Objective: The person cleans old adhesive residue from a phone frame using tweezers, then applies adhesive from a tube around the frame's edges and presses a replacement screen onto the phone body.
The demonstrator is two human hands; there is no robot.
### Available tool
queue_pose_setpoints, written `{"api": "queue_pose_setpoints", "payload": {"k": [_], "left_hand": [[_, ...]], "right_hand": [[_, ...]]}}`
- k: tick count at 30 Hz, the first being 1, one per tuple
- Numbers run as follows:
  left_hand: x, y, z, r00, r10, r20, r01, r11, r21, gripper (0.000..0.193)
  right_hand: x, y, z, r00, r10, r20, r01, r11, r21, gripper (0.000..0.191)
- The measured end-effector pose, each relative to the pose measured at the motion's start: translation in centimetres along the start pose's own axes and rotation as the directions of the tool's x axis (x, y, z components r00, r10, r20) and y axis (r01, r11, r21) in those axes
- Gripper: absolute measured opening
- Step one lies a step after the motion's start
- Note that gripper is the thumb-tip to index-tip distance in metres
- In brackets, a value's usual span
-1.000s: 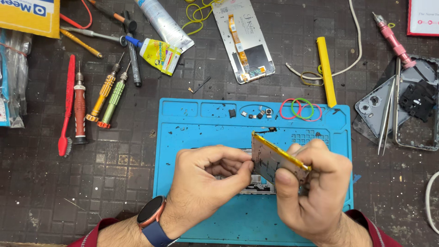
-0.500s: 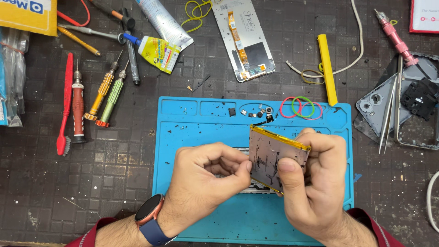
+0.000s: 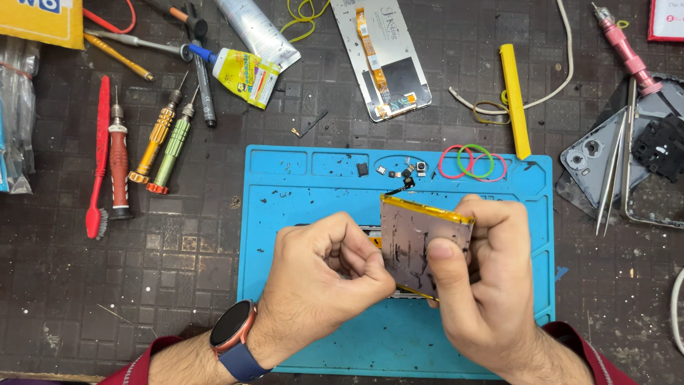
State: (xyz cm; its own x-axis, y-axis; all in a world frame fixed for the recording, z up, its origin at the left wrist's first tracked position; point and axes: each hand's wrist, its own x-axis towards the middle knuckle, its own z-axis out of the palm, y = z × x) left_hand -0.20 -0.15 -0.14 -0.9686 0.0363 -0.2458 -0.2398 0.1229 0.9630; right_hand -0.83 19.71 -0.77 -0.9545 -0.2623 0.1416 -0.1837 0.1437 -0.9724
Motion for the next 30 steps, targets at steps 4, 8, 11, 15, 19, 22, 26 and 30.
{"api": "queue_pose_setpoints", "payload": {"k": [4,8,11,15,19,22,26,30], "left_hand": [[-0.1,-0.2,0.1,0.999,0.052,-0.001,-0.052,0.996,-0.078,0.015],[-0.1,-1.1,-0.5,0.999,0.031,0.013,-0.026,0.959,-0.284,0.01],[-0.3,-1.8,-1.4,0.988,0.155,0.016,-0.135,0.902,-0.411,0.019],[-0.1,-2.3,-1.8,0.962,0.271,-0.042,-0.26,0.848,-0.462,0.037],[0.0,-1.6,-1.9,0.952,0.281,-0.117,-0.304,0.865,-0.399,0.038],[0.5,-0.7,-1.9,0.874,0.405,-0.268,-0.479,0.807,-0.346,0.024],[0.8,0.1,-2.6,0.713,0.515,-0.475,-0.619,0.781,-0.083,0.04],[0.6,0.3,-2.4,0.802,0.521,-0.293,-0.548,0.836,-0.012,0.041]], "right_hand": [[0.6,-0.3,-0.6,0.994,0.106,-0.032,-0.104,0.994,0.039,0.024],[1.6,-0.6,-0.6,0.985,0.141,-0.102,-0.135,0.989,0.065,0.027],[1.9,-1.3,-1.0,0.971,0.229,-0.068,-0.205,0.943,0.261,0.031],[2.4,-1.7,-1.7,0.954,0.3,-0.013,-0.273,0.884,0.378,0.034],[2.7,-1.8,-1.7,0.924,0.381,-0.008,-0.335,0.821,0.463,0.036],[2.7,-1.8,-1.8,0.927,0.373,0.024,-0.33,0.785,0.525,0.037],[2.6,-1.7,-1.9,0.932,0.362,0.03,-0.317,0.77,0.553,0.038],[2.5,-1.7,-1.8,0.938,0.343,0.05,-0.311,0.769,0.559,0.042]]}}
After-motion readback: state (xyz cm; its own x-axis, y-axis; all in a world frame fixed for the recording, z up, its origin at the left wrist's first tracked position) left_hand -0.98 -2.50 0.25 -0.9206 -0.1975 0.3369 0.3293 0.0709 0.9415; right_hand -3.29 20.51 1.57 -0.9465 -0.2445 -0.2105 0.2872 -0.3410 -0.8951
